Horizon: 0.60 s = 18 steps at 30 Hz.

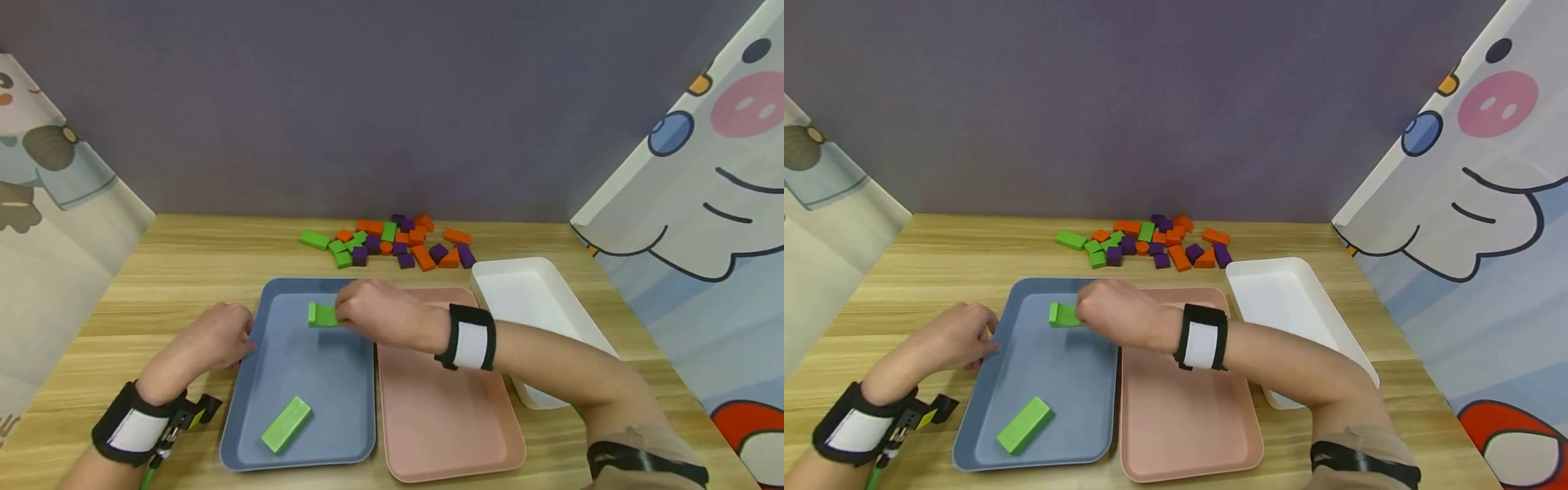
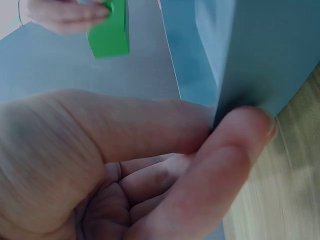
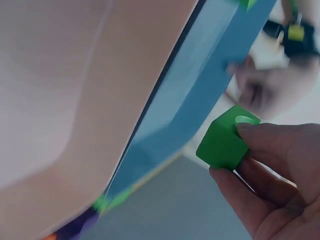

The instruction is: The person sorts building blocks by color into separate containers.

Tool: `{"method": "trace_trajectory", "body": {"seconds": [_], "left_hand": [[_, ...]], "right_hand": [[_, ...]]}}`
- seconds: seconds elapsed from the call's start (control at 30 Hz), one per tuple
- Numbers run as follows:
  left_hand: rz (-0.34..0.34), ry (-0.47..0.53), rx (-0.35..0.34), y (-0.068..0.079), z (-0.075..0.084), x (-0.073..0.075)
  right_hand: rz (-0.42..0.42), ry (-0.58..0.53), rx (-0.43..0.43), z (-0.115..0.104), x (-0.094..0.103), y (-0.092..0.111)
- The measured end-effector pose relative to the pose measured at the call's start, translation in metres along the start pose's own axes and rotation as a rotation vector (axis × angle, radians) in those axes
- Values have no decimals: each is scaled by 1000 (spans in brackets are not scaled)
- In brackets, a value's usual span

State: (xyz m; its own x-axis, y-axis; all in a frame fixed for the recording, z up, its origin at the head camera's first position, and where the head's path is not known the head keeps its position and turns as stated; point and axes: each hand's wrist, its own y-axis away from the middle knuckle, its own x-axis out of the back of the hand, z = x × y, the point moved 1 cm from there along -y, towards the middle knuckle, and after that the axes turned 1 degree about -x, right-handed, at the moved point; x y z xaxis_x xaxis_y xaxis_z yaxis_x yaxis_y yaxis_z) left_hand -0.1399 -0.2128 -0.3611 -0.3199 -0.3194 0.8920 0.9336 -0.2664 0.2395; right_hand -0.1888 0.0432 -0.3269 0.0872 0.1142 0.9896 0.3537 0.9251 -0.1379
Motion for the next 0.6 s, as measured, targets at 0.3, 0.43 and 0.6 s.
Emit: {"method": "trace_trajectory", "body": {"seconds": [0.3, 0.43, 0.6], "left_hand": [[8, -7, -9, -1, 1, 2], [1, -2, -5, 0, 1, 2], [0, 0, -3, 0, 2, 3]], "right_hand": [[-116, -20, 158, -44, -22, 9], [-159, -64, 167, -51, -29, 11], [-168, -79, 182, -55, -34, 13]]}}
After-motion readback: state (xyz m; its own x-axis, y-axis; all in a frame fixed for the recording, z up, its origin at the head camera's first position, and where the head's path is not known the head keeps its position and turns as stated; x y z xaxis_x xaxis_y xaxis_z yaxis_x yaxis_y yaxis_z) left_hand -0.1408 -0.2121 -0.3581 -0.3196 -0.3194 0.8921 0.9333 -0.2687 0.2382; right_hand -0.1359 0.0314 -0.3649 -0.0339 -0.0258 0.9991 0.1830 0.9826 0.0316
